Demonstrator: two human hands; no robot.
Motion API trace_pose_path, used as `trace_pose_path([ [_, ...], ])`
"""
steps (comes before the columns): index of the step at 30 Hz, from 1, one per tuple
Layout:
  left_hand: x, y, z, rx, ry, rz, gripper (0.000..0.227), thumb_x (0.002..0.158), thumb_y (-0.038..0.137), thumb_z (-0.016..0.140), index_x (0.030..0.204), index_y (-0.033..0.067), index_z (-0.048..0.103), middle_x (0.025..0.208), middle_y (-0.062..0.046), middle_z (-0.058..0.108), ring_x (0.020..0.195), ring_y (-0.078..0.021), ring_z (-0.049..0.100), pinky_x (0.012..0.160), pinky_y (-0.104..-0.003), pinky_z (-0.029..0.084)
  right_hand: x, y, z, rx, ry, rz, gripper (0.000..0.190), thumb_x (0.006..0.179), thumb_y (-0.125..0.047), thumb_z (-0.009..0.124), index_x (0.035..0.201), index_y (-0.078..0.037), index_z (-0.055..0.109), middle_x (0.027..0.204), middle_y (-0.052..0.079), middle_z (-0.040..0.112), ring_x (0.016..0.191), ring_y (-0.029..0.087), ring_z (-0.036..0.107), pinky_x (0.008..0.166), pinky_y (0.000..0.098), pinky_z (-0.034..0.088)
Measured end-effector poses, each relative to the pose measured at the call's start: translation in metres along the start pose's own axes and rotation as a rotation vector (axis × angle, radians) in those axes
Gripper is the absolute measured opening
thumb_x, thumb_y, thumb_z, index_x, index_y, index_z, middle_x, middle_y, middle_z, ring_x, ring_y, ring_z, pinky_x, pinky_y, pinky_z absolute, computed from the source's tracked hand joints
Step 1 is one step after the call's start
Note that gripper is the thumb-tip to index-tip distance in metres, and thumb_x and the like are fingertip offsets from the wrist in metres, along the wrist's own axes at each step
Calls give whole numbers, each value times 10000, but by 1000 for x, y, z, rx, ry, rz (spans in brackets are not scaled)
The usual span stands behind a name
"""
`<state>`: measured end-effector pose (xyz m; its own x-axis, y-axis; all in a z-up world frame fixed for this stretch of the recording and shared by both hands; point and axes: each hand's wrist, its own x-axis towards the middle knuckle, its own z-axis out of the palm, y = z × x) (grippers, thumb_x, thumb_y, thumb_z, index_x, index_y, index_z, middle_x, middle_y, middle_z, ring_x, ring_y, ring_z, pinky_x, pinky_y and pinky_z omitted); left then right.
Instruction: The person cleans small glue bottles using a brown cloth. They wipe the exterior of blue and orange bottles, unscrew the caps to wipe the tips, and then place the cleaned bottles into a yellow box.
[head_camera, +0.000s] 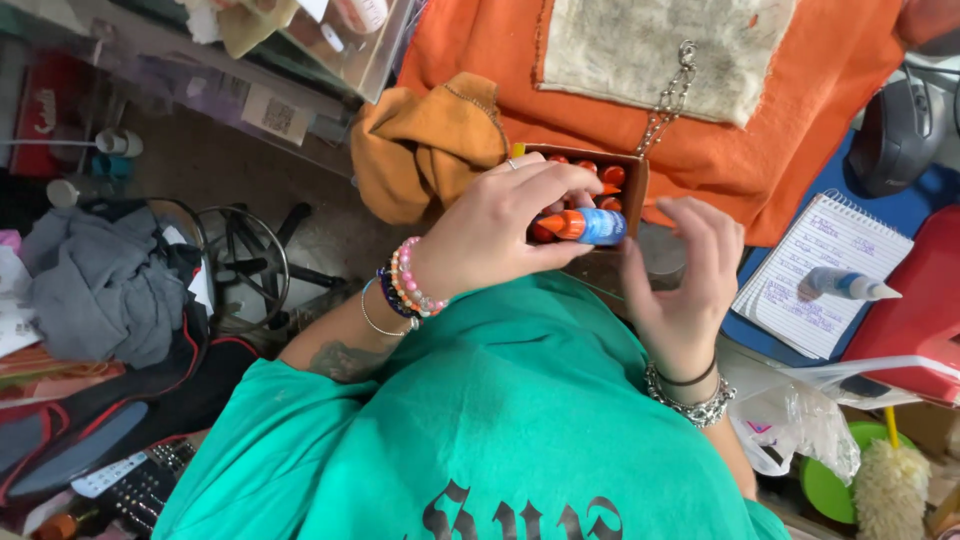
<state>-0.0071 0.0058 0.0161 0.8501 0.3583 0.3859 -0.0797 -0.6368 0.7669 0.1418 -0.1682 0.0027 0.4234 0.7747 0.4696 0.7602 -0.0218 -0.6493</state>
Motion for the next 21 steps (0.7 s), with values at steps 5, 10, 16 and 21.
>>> trace_pose_path([
  [5, -15, 14, 0, 13, 108, -33, 673, 822, 253, 884, 1384, 149, 529, 1014, 1, 744, 860, -224, 694, 878, -396, 583, -3, -13, 7, 36, -95, -130, 521, 827, -83, 928, 1281, 31, 699, 1174, 153, 701, 1060, 328, 589, 909, 414, 492],
  [10, -51, 22, -24, -9, 244, -53, 714, 910, 433, 826, 1474, 141, 499, 1165, -26, 716, 975, -272, 686, 949, -439, 582, -16, -23, 29, 157, -78, -50, 499, 793, -183, 980, 1156, 56, 736, 912, 168, 702, 672, 312, 576, 589, 382, 484],
  [16, -152, -52, -45, 503, 712, -249, 103, 991, 163, 701, 973, 65, 677, 657, 15, 551, 634, -210, 534, 651, -337, 511, -22, -36, 57, 535, -129, 46, 590, 876, -46, 808, 1356, 113, 503, 904, 230, 745, 534, 152, 559, 459, 266, 467],
  [21, -164, -69, -34, -711, 696, -1006, 708, 1008, 374, 673, 1396, -176, 453, 1437, -344, 456, 1356, -483, 472, 1052, -550, 502, -17, -65, 82, 589, -295, 165, 624, 882, -14, 776, 1410, 79, 458, 989, 214, 736, 647, 196, 657, 538, 289, 540],
])
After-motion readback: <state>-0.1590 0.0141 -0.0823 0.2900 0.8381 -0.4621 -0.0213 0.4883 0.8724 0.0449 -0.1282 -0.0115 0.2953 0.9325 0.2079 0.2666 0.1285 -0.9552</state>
